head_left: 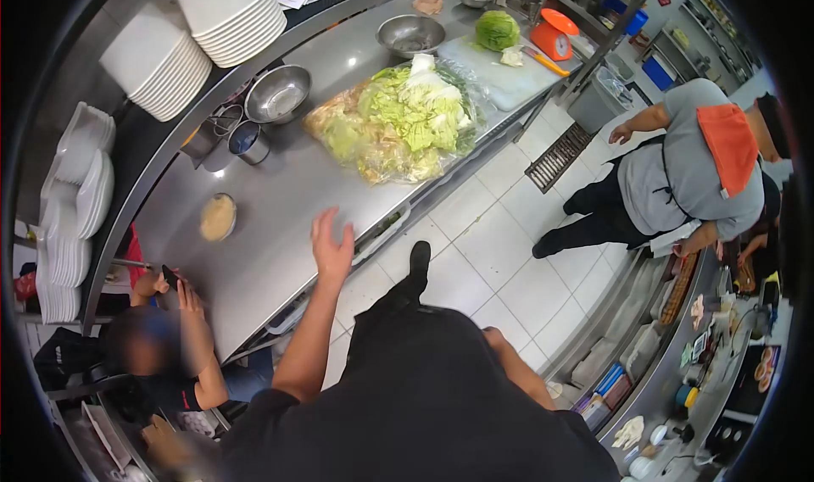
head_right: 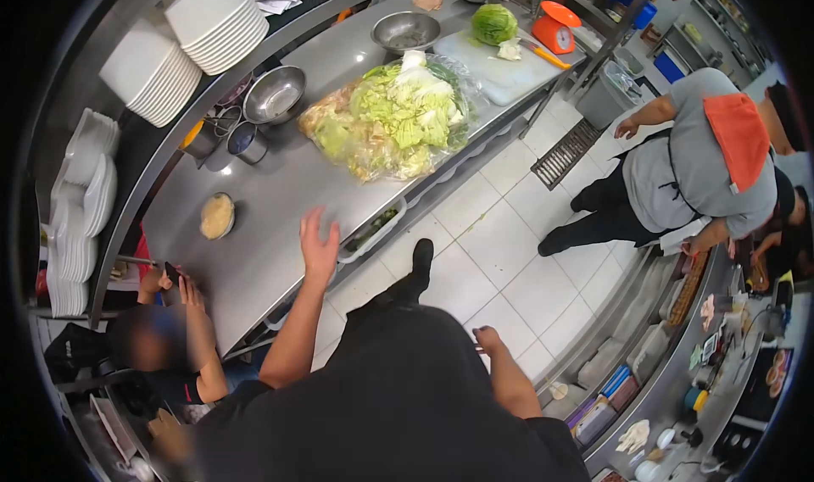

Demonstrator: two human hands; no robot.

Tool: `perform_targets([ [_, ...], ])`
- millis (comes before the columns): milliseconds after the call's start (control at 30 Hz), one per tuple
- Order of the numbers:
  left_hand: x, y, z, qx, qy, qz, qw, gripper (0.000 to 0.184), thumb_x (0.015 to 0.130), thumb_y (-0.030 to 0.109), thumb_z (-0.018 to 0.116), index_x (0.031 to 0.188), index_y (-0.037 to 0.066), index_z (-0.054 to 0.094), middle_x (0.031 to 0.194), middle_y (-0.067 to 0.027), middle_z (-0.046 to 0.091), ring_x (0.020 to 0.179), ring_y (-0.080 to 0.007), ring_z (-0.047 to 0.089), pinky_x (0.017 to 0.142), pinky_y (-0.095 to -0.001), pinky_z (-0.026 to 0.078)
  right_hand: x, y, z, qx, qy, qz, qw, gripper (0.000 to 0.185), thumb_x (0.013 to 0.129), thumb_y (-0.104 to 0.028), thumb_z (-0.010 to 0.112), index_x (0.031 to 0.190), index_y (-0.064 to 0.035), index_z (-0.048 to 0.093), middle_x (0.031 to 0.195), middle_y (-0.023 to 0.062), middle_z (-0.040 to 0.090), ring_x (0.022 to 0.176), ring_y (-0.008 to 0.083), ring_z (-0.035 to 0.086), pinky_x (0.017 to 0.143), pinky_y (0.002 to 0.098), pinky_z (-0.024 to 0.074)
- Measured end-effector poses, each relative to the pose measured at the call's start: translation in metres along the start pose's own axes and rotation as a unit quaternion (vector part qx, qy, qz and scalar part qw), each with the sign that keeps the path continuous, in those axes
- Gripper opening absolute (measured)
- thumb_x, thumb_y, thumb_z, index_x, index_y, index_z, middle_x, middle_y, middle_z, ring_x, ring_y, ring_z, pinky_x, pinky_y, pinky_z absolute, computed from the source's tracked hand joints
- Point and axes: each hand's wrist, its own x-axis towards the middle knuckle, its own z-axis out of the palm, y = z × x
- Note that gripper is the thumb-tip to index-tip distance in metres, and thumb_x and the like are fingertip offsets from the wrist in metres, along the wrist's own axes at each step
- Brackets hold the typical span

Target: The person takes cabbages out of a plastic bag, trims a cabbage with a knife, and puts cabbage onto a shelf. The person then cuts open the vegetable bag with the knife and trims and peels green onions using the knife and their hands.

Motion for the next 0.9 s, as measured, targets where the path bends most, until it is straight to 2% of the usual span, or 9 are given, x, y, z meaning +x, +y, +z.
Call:
perform_targets([
  [100,0.082,0.018,0.045,0.022,-0.002,0.012,1.0,0.056,0.088,0.019,0.077,0.138,0.005,0.059,0.141,-0.021,0.055,0.132,-0.0415,0.052,0.112,-0.049,0.043,0.075,0.079,-0.037,-0.034,0.008,-0.044,0.998,0.047,0.097,-0.038,0.065,0.122,0.0015,0.068,0.1,0.019,0.072,0.095,0.0361,0.072,0.076,0.0507,0.0618],
  [267,0.204,0.062,0.13,-0.001,-0.042,0.109,0.993,0.073,0.086,0.031,0.081,0.149,0.008,0.051,0.153,-0.0208,0.045,0.143,-0.0426,0.042,0.119,-0.0566,0.033,0.03,-0.052,-0.128,0.054,0.112,0.07,0.99,0.038,0.097,-0.037,0.066,0.106,-0.0006,0.069,0.083,0.0156,0.07,0.082,0.0268,0.07,0.068,0.0454,0.0617],
  [333,0.244,0.087,0.159,0.046,-0.08,0.126,0.988,0.08,0.085,0.039,0.082,0.151,0.008,0.049,0.156,-0.0206,0.043,0.145,-0.0429,0.04,0.121,-0.0595,0.028,0.071,-0.069,-0.161,0.116,0.128,0.001,0.985,0.041,0.098,-0.038,0.065,0.119,-0.002,0.065,0.094,0.015,0.07,0.082,0.0268,0.07,0.063,0.0442,0.0606],
  [367,0.263,0.095,0.172,0.072,-0.095,0.137,0.983,0.084,0.084,0.043,0.082,0.152,0.008,0.048,0.157,-0.0204,0.042,0.146,-0.043,0.039,0.122,-0.0609,0.026,0.076,-0.105,-0.171,0.192,0.138,-0.015,0.971,0.044,0.101,-0.038,0.064,0.128,-0.0034,0.061,0.112,0.0153,0.069,0.093,0.0288,0.07,0.072,0.0467,0.0617],
  [433,0.29,0.096,0.201,0.106,-0.105,0.112,0.982,0.088,0.084,0.048,0.081,0.154,0.009,0.045,0.157,-0.0207,0.043,0.147,-0.0431,0.038,0.123,-0.0627,0.022,0.056,-0.207,-0.198,0.273,0.14,-0.078,0.949,0.041,0.104,-0.036,0.061,0.131,-0.0043,0.061,0.123,0.0129,0.067,0.107,0.0292,0.07,0.083,0.0449,0.0606],
  [567,0.308,0.1,0.235,0.127,-0.196,0.067,0.97,0.093,0.083,0.054,0.079,0.157,0.01,0.043,0.155,-0.0206,0.046,0.146,-0.0431,0.039,0.124,-0.0636,0.02,0.066,-0.372,-0.264,0.208,0.212,-0.257,0.919,0.037,0.103,-0.034,0.065,0.122,-0.002,0.068,0.104,0.01,0.072,0.089,0.0207,0.072,0.071,0.0356,0.0603],
  [667,0.288,0.118,0.249,0.195,-0.216,0.122,0.949,0.092,0.082,0.053,0.078,0.156,0.01,0.044,0.152,-0.02,0.05,0.145,-0.0428,0.041,0.125,-0.0622,0.019,0.105,-0.48,-0.328,0.116,0.258,-0.368,0.886,0.037,0.101,-0.032,0.067,0.12,-0.0005,0.068,0.101,0.0131,0.073,0.083,0.0162,0.069,0.067,0.0341,0.0579],
  [800,0.26,0.128,0.293,0.224,-0.189,0.086,0.952,0.089,0.082,0.051,0.077,0.155,0.011,0.046,0.15,-0.0188,0.053,0.143,-0.0423,0.044,0.126,-0.0584,0.021,0.143,-0.621,-0.398,0.014,0.327,-0.488,0.809,0.063,0.091,-0.033,0.077,0.138,0.0047,0.058,0.131,0.0276,0.062,0.103,0.0334,0.07,0.094,0.0403,0.056],
  [900,0.257,0.143,0.313,0.244,-0.169,0.029,0.954,0.086,0.082,0.048,0.078,0.154,0.012,0.048,0.149,-0.0166,0.054,0.142,-0.0418,0.046,0.125,-0.0561,0.026,0.17,-0.696,-0.424,-0.097,0.367,-0.501,0.778,0.08,0.085,-0.043,0.082,0.142,0.0049,0.053,0.134,0.0291,0.059,0.112,0.0398,0.066,0.101,0.0455,0.0527],
])
